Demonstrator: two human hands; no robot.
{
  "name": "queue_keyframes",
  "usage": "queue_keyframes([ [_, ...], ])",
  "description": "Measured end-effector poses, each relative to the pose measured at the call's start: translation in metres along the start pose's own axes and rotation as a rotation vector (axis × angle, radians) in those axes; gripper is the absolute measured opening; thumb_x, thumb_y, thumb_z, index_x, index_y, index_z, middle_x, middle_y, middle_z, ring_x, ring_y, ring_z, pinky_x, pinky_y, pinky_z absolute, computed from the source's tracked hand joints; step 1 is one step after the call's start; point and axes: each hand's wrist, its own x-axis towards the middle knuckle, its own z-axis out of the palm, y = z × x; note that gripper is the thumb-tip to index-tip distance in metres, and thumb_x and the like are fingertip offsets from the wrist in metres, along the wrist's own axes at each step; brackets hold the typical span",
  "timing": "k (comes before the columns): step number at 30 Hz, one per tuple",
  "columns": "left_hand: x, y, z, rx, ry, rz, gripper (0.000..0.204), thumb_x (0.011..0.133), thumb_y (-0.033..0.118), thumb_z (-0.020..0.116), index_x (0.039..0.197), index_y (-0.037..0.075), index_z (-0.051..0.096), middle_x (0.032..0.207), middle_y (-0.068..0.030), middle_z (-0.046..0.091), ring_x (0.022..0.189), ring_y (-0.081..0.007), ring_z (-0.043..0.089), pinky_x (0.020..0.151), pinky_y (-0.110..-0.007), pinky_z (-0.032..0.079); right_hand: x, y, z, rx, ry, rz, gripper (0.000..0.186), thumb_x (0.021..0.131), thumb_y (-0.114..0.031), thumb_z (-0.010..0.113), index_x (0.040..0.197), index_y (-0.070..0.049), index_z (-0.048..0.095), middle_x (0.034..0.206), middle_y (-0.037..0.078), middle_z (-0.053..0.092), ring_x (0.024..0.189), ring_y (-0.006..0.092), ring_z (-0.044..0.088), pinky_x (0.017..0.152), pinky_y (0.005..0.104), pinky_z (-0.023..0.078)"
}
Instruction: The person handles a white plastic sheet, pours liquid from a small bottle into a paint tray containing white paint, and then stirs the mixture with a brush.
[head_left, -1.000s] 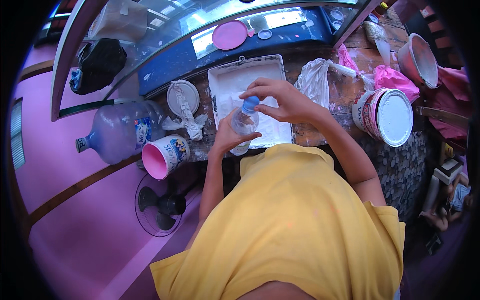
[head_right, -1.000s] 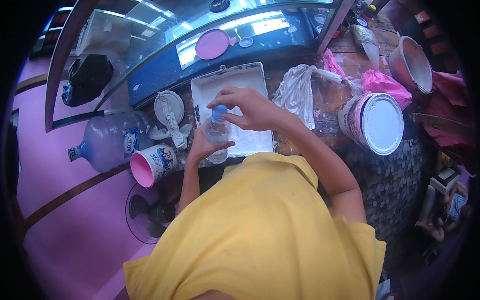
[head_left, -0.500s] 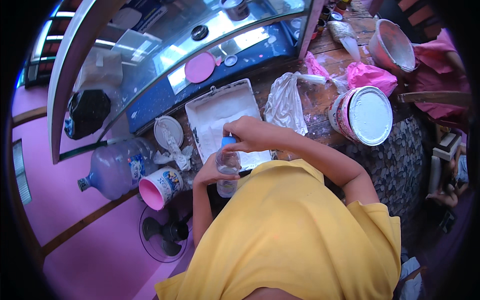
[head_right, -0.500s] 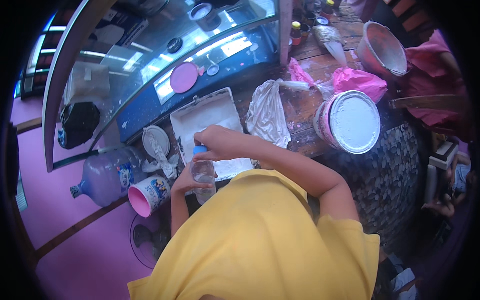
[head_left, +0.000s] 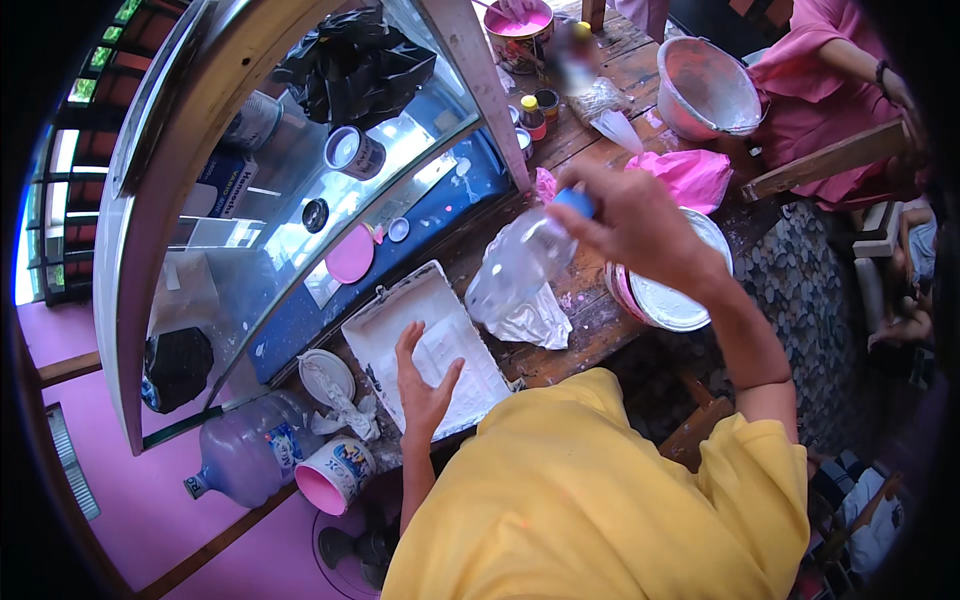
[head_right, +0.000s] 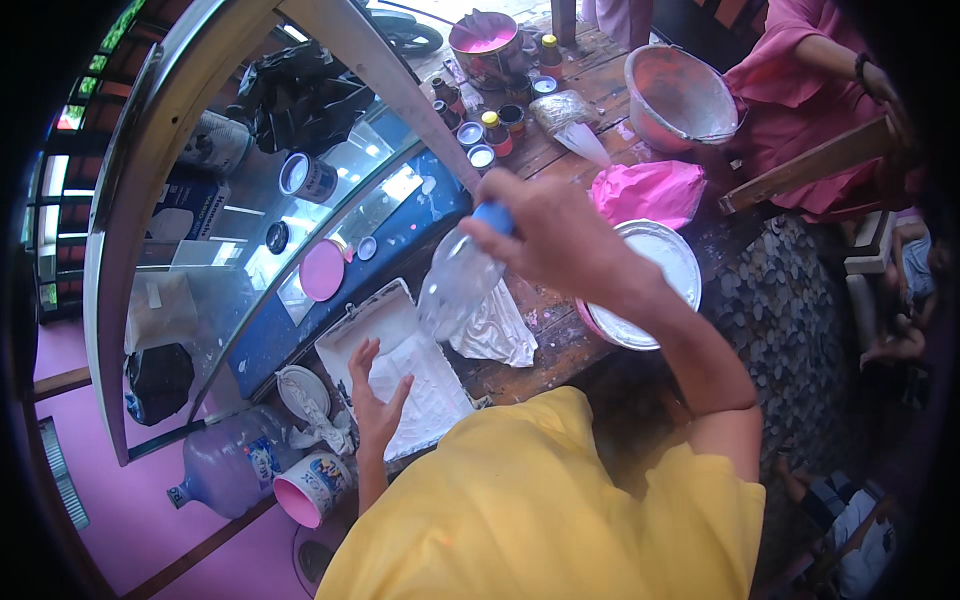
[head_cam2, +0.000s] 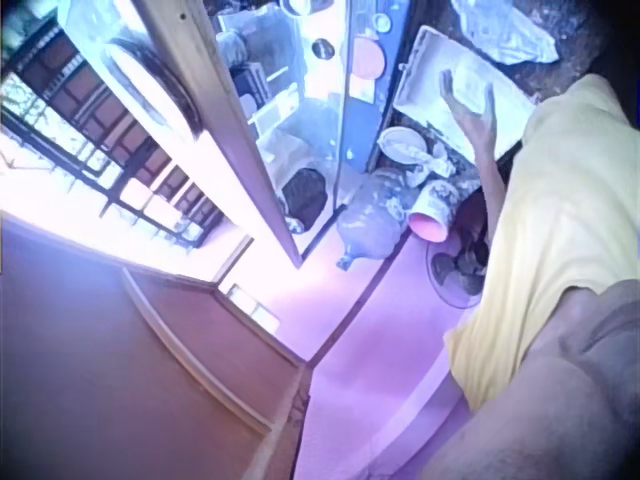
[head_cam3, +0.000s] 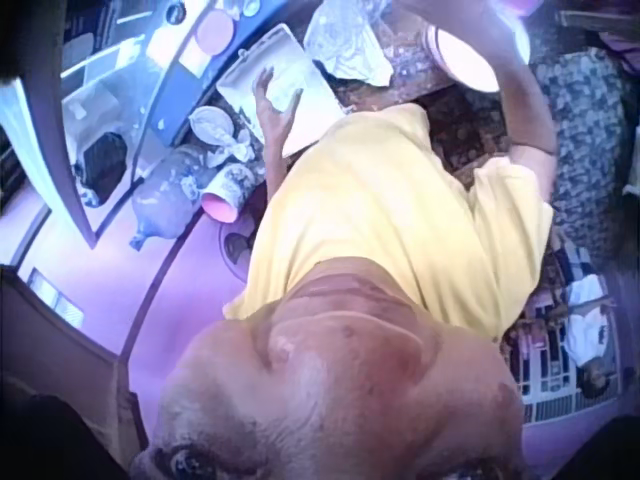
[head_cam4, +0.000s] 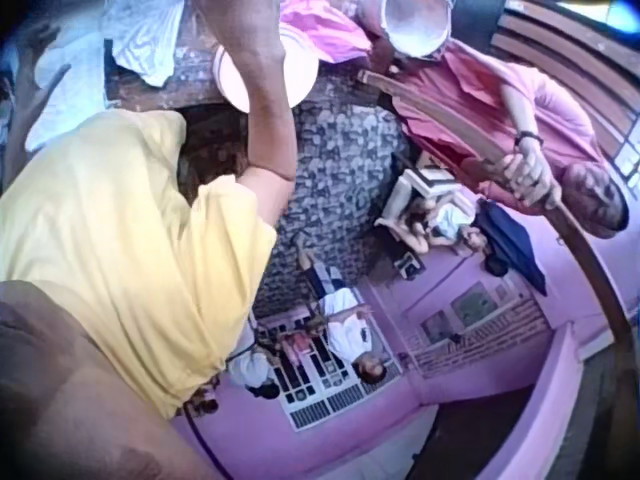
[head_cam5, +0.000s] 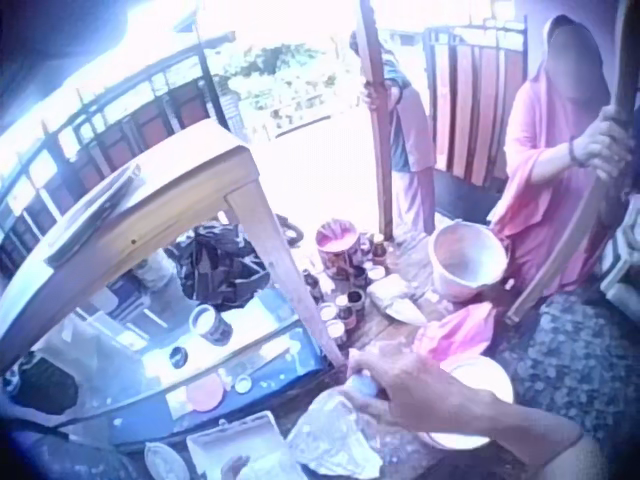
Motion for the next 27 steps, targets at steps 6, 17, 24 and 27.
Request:
queue_keyframes([
  [6, -0.025, -0.041, -0.011, -0.288, 0.014, -0.174, 0.017, 0.091, 0.013, 0.046, 0.09, -0.003, 0.051, 0.077, -0.0085, 0.058, 0.075, -0.0147, 0.057, 0.067, -0.026, 0.044, 0.038, 0.081, -0.041, -0.305, 0.249, -0.104, 0.026, 0.08, -0.023, 0.064, 0.087, 0.001, 0.053, 0.072, 0.019, 0.06, 0.067, 0.0335, 0.061, 0.059, 0.039, 0.047],
  [17, -0.041, -0.032, 0.006, -0.164, 0.025, -0.445, 0.027, 0.09, 0.013, 0.047, 0.077, -0.002, 0.064, 0.067, -0.0086, 0.062, 0.064, -0.0136, 0.06, 0.064, -0.025, 0.047, 0.082, 0.168, -0.008, -0.494, -0.144, -0.001, 0.037, 0.077, -0.031, 0.064, 0.097, -0.002, 0.054, 0.081, 0.021, 0.061, 0.082, 0.0378, 0.059, 0.071, 0.0453, 0.045],
  [24, -0.07, -0.034, 0.002, 0.147, -0.076, -0.492, 0.023, 0.073, 0.013, 0.07, 0.062, -0.004, 0.059, 0.053, -0.0085, 0.059, 0.048, -0.0102, 0.055, 0.049, -0.024, 0.041, 0.248, 0.156, -0.039, -0.462, 0.143, -0.06, 0.034, 0.079, -0.037, 0.056, 0.094, -0.007, 0.06, 0.088, 0.014, 0.063, 0.085, 0.03, 0.061, 0.076, 0.0392, 0.047],
  [27, -0.088, -0.054, 0.003, 0.214, 0.0, -0.648, 0.03, 0.075, 0.016, 0.069, 0.057, -0.004, 0.055, 0.049, -0.0067, 0.055, 0.046, -0.0078, 0.051, 0.047, -0.024, 0.039, 0.327, 0.156, -0.007, -0.081, 0.18, 0.127, 0.041, 0.076, -0.025, 0.057, 0.111, -0.003, 0.052, 0.083, 0.019, 0.062, 0.073, 0.0307, 0.062, 0.062, 0.0414, 0.049],
])
